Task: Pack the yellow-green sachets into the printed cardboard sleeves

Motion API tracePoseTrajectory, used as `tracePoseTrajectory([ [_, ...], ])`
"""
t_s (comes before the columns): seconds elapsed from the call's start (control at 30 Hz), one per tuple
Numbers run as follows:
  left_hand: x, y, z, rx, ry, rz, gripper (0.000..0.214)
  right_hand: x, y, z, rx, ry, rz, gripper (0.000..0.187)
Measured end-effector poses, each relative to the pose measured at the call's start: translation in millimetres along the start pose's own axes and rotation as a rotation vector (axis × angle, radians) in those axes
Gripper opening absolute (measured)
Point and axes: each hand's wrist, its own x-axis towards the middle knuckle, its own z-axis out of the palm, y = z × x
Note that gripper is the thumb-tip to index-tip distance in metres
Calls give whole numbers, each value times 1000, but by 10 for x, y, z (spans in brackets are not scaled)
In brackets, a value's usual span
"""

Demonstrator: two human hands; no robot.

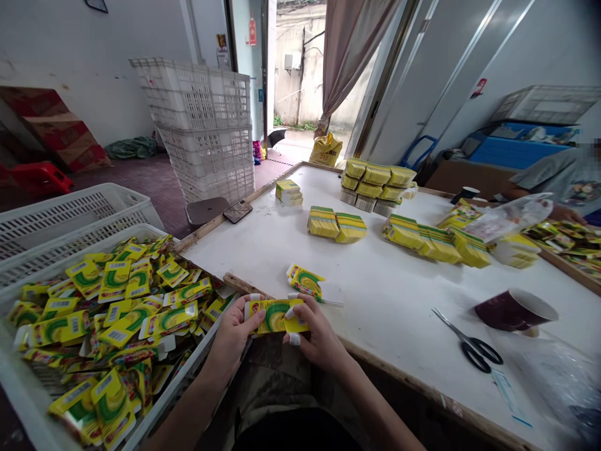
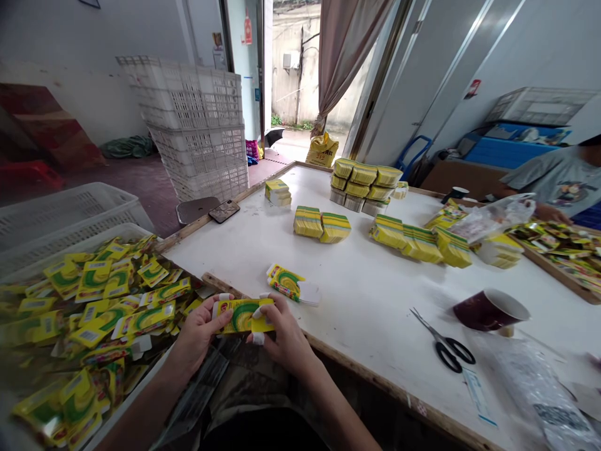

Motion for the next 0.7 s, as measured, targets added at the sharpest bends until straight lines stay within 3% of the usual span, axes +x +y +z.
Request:
tracePoseTrajectory([
  [0.17, -39, -78, 19, 83, -26, 0, 44, -7, -54, 132, 9, 83, 74, 52],
  [0.23, -49, -102, 21, 109, -25, 0, 44, 8, -67, 146, -3, 55, 106, 55],
  [0.33, -50, 23, -106, 199, 31, 31, 49, 67, 2, 52, 11, -21, 121, 79],
  [0.4, -46, 236, -343, 378, 189, 149, 51, 139, 135, -91, -83, -21, 187, 80],
  [0.5, -29, 621, -898, 798, 653, 355, 47, 260, 406, -314, -418, 77, 389, 43],
  [0.57, -1, 799, -1294, 1045, 861, 403, 43, 312, 564, -381, -509, 74, 450, 36],
  [0.63, 40, 855, -1611, 1295, 896, 363, 41, 326, 664, -361, -566, 58, 485, 33],
  [0.7, 77, 799, -1805, 1335, 919, 343, 42, 315, 708, -296, -617, 50, 506, 32],
])
